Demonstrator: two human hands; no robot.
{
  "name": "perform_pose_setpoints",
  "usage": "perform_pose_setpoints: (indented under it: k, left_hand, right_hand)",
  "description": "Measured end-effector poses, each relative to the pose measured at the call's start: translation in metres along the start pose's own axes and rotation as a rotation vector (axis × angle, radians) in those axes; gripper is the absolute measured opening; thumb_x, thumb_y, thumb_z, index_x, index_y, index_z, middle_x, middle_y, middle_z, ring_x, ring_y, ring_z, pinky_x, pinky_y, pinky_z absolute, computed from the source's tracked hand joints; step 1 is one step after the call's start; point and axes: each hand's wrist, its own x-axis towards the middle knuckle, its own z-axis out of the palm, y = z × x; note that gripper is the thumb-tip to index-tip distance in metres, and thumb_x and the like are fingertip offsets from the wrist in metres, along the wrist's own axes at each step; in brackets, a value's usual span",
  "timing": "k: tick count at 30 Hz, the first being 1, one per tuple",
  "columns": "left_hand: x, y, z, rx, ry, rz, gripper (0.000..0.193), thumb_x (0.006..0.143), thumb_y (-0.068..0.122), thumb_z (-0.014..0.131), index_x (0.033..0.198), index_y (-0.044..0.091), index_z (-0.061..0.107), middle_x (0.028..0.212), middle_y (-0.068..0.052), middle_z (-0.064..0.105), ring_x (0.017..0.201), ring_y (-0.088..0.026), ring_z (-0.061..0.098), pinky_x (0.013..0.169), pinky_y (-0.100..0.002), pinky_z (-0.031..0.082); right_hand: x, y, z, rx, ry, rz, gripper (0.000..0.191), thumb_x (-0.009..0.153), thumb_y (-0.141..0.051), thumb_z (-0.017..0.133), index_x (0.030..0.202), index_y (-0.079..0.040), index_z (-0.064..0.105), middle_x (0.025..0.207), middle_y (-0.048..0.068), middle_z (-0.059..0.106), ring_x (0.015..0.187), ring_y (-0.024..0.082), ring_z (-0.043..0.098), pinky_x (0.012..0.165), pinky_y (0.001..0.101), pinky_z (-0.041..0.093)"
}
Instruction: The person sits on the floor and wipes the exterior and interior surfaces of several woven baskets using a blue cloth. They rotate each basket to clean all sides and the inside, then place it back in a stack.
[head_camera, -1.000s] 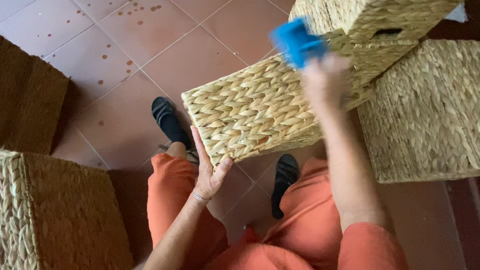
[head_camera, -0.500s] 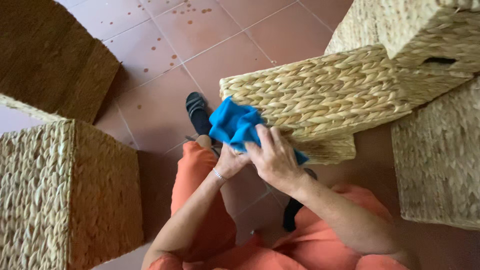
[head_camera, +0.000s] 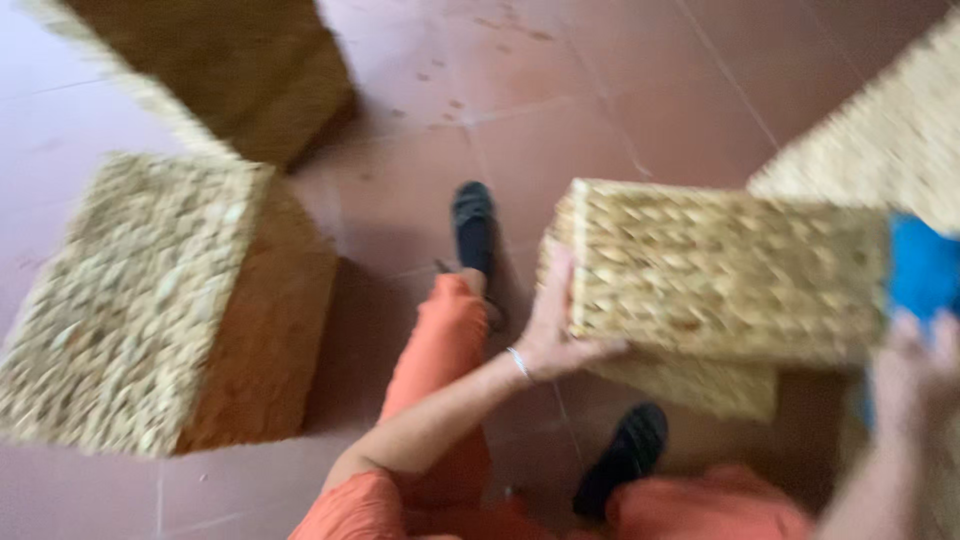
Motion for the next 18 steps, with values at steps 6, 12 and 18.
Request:
perform_pose_setpoints:
  k: [6,12,18]
  left_hand:
    - [0.039,-0.032,-0.043,0.050,-0.006,-0.281,0.098,0.091,0.057,0.072,0.159,0.000,0.033,0.173,-0.031,0.012,0.167,-0.042,0.010,0.129,-0.054,0.016]
    - [0.142,-0.061,-0.061,-0.086,0.099,-0.491,0.129,0.068,0.072,0.071,0.161,-0.003,0.022,0.161,-0.032,0.022,0.146,-0.046,0.030,0.110,-0.061,0.036]
    - [0.175,-0.062,-0.063,0.047,0.003,-0.482,0.131,0.068,0.087,0.055,0.160,-0.001,0.030,0.148,-0.033,0.041,0.141,-0.046,0.037,0.105,-0.065,0.039]
  right_hand:
    - [0.057,-0.117,0.023,0.108,-0.119,-0.165,0.016,0.101,-0.014,0.068,0.096,-0.007,0.055,0.099,0.013,0.056,0.093,0.030,0.056,0.078,0.0479,0.044]
    - [0.088,-0.246,0.027,0.214,-0.127,-0.368,0.015,0.100,-0.015,0.068,0.101,-0.007,0.055,0.102,0.013,0.057,0.095,0.029,0.057,0.081,0.0470,0.045]
    - [0.091,-0.310,0.030,0.306,-0.138,-0.501,0.017,0.100,-0.016,0.068,0.105,-0.007,0.055,0.106,0.012,0.058,0.098,0.029,0.057,0.083,0.0461,0.046]
